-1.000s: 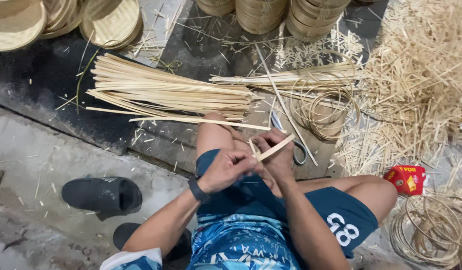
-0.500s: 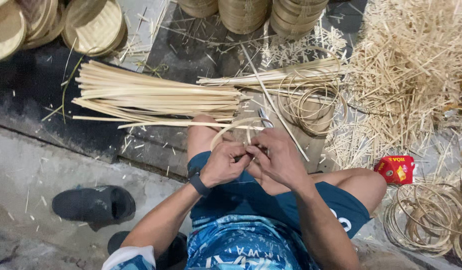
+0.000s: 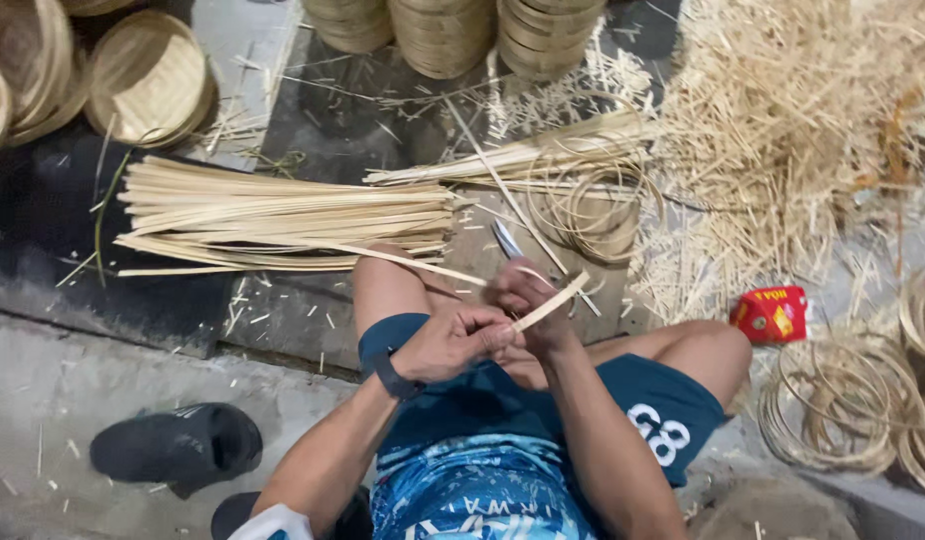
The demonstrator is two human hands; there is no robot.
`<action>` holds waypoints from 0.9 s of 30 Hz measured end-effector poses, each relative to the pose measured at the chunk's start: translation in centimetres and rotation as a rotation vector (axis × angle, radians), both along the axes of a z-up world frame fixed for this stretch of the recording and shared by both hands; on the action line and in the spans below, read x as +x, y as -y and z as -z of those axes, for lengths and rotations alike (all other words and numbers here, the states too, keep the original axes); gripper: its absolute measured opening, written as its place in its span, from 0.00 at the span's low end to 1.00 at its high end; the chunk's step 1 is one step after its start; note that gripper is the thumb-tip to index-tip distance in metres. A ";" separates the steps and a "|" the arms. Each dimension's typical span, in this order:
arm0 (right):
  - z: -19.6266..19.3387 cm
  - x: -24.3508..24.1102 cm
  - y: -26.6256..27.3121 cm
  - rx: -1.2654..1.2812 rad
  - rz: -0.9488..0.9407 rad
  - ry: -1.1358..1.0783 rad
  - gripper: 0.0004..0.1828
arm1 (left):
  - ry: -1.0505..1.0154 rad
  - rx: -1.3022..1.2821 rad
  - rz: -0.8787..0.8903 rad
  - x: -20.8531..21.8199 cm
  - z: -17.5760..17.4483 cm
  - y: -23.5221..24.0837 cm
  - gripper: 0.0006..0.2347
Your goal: The person sits on the floor and repeatedly bends thin bamboo strips into circular rims, tucking the ends to secure the shape. Finished rims are placed in a pile nearby. The person uses scissors to trim excess material from the strips.
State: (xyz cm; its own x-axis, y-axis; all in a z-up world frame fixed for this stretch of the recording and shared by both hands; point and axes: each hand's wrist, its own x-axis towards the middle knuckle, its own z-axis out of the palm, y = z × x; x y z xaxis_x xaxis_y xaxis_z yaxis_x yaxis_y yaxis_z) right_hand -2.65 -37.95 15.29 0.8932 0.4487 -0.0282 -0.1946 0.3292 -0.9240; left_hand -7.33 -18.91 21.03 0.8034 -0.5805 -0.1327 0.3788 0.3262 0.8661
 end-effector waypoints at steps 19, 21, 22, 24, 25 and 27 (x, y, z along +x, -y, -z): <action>-2.9 -2.1 4.9 0.579 0.438 -0.315 0.20 | -0.268 -0.097 -0.714 3.5 2.1 -2.1 0.13; -2.8 -1.8 6.3 0.609 0.548 -0.341 0.17 | -0.310 -0.084 -0.702 3.8 2.1 -1.9 0.12; -3.1 -1.6 6.8 0.624 0.601 -0.354 0.15 | -0.330 -0.077 -0.699 3.9 2.2 -1.9 0.12; -4.2 -1.5 7.1 0.527 0.617 -0.299 0.18 | -0.291 -0.044 -0.651 3.9 2.4 -1.3 0.11; -4.8 -1.6 7.2 0.478 0.625 -0.273 0.20 | -0.271 -0.027 -0.629 3.9 2.6 -0.9 0.12; -6.2 -1.5 7.3 0.272 0.627 -0.001 0.14 | -0.157 0.333 -0.570 3.3 3.0 0.5 0.14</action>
State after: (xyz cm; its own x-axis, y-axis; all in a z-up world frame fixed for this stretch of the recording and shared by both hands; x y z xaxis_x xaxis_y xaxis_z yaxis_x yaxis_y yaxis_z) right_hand -4.18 -45.25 21.48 0.9867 -0.1624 0.0115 0.1081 0.6004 -0.7923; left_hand -4.08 -19.37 18.01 0.9282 0.0201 -0.3715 0.3564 0.2380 0.9035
